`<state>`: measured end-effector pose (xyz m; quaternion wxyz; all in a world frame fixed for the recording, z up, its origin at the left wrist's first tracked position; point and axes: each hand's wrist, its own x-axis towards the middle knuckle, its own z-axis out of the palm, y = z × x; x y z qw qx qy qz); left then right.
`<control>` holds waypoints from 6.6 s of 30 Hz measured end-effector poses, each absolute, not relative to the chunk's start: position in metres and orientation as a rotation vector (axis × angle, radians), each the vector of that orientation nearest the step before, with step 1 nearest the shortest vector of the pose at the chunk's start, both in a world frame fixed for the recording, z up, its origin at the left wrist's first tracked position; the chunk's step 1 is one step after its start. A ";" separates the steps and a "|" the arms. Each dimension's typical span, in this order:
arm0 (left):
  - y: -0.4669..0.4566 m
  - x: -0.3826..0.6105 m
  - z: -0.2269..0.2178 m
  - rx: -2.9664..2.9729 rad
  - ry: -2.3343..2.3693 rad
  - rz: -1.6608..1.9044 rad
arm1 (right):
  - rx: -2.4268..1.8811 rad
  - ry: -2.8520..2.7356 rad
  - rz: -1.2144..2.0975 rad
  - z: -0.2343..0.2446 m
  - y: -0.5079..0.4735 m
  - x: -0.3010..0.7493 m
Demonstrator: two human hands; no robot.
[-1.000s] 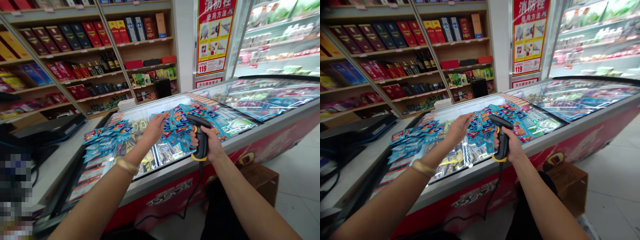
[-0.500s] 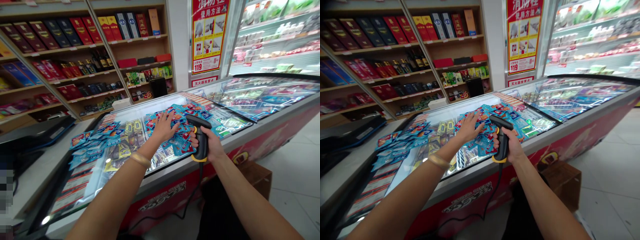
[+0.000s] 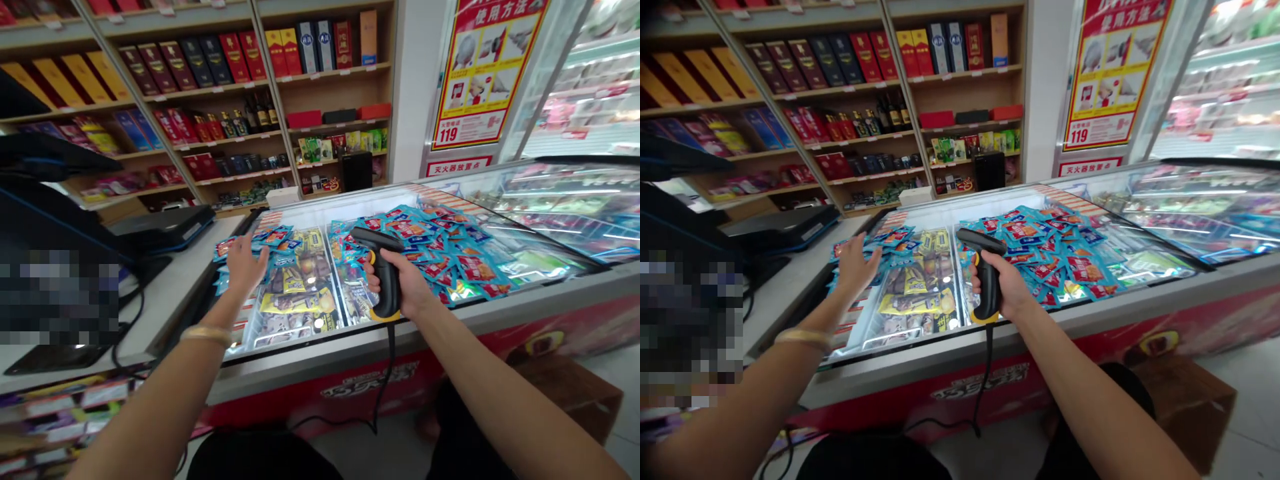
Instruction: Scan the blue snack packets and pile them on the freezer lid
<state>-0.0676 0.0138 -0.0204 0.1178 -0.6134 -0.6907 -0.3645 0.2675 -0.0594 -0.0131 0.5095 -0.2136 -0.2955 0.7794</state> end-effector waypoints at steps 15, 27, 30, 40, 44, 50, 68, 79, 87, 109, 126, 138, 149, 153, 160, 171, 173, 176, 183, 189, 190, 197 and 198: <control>0.057 -0.162 -0.006 -1.675 -2.565 -0.631 | -0.458 -0.679 2.091 -0.016 -0.014 0.205; 0.030 -0.135 -0.028 -2.267 -2.199 -0.588 | -0.547 -0.746 2.157 -0.022 -0.023 0.199; 0.014 -0.122 -0.030 -2.339 -2.127 -0.608 | -0.568 -0.753 2.140 -0.023 -0.027 0.199; -0.031 -0.082 -0.030 -2.350 -2.033 -0.632 | -0.597 -0.725 2.086 -0.025 -0.047 0.208; -0.036 -0.068 -0.021 -2.176 -2.214 -0.682 | -0.609 -0.711 2.057 -0.027 -0.055 0.216; -0.044 -0.051 -0.001 -1.822 -2.280 -1.072 | -0.616 -0.701 2.029 -0.028 -0.063 0.221; -0.057 0.041 -0.044 -1.769 -2.131 -3.232 | -0.685 -0.715 2.158 -0.031 -0.069 0.233; -0.053 0.042 -0.046 -1.352 -2.149 -3.378 | -0.792 -0.834 2.179 -0.032 -0.069 0.231; -0.057 0.039 -0.047 -1.851 -2.134 -3.117 | -0.652 -0.749 2.177 -0.033 -0.069 0.234; 0.008 0.258 -0.008 -2.707 -1.117 -0.646 | -0.461 -0.385 1.555 -0.029 -0.077 0.422; -0.026 0.196 -0.008 -2.523 -1.203 -0.609 | -0.457 -0.413 1.542 -0.031 -0.077 0.419; -0.074 -0.009 -0.039 -1.866 -1.921 -0.964 | -0.428 -0.585 1.939 -0.035 -0.092 0.276; -0.057 -0.020 -0.037 -1.739 -2.236 -0.607 | -0.476 -0.649 2.088 -0.042 -0.092 0.236; -0.059 -0.020 -0.041 -1.737 -2.112 -0.721 | -0.479 -0.651 2.090 -0.041 -0.094 0.238; -0.071 -0.016 -0.036 -1.789 -1.805 -1.357 | -0.489 -0.643 2.081 -0.040 -0.096 0.235; -0.079 0.030 -0.046 -2.021 -2.132 -2.061 | -0.511 -0.693 2.022 -0.040 -0.099 0.234; -0.080 0.032 -0.047 -2.063 -2.133 -2.015 | -0.534 -0.690 2.016 -0.039 -0.099 0.233; -0.083 0.033 -0.047 -2.110 -2.118 -1.903 | -0.542 -0.694 2.016 -0.040 -0.098 0.232; -0.085 0.032 -0.048 -2.180 -2.099 -1.858 | -0.535 -0.730 2.001 -0.041 -0.097 0.232; -0.084 0.030 -0.050 -2.171 -2.067 -1.889 | -0.497 -0.665 2.028 -0.041 -0.097 0.232; -0.084 0.029 -0.049 -2.174 -2.056 -1.896 | -0.484 -0.654 2.038 -0.041 -0.096 0.232; -0.067 0.047 -0.029 -2.270 -1.879 -1.757 | -0.436 -0.540 1.937 -0.037 -0.092 0.252; -0.061 0.054 -0.025 -2.297 -1.840 -1.701 | -0.436 -0.538 1.909 -0.035 -0.091 0.259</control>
